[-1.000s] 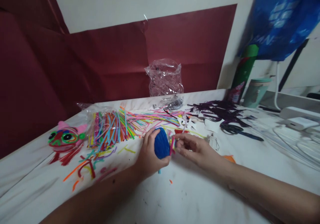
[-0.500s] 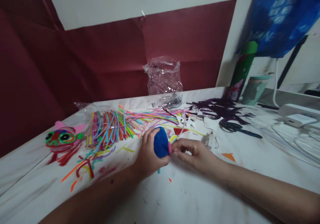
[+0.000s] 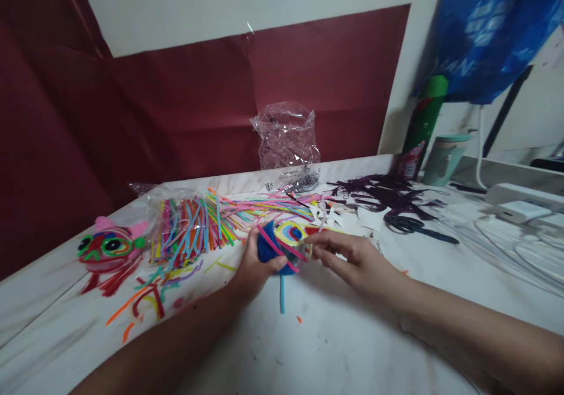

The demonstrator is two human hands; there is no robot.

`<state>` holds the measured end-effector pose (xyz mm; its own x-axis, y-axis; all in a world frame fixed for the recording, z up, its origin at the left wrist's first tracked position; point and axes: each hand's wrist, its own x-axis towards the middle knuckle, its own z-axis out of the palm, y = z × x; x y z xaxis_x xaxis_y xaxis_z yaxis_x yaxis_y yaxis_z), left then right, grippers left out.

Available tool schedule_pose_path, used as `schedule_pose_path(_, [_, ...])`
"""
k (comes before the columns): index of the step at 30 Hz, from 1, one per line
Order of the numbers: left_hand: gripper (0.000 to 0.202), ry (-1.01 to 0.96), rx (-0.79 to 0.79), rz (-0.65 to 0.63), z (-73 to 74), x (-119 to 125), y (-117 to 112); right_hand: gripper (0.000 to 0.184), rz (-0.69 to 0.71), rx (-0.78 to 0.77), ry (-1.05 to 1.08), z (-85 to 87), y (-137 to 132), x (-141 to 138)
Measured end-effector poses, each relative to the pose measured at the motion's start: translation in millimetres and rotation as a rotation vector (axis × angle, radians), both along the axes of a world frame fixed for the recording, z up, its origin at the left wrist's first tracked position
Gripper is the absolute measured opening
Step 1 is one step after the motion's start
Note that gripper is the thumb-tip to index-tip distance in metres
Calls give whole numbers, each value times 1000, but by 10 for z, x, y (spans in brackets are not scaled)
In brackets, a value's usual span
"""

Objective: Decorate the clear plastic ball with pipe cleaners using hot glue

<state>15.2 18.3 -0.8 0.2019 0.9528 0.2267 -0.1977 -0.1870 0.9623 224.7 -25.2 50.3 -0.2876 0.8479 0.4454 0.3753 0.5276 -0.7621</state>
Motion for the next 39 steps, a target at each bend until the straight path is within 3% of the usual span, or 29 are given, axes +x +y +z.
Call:
schedule_pose_path(3, [74,-185,-122,-14,-9,-9,68,23,-38,-11,77,86,29,71])
schedule_pose_path(10, [59,-340,-145,-74,-43,-82,204,24,-115,-123,216,140,110,113])
schedule_pose_path(17, [59,-388,-137,-142,-26,-82,241,24,13,-159,78,-80,182,65])
schedule_pose_path(25, [54,-401,-172,-225,-35,-70,209,20,36,-114,-39,-179,170,6])
schedule_pose_path(31, [60,-476,-89,-131,-122,-62,202,24,42,-70,-97,-318,242,26])
schedule_pose_path(39, [65,-477,-162,-58,-136,-84,144,31,-62,43,-87,-650,313,124])
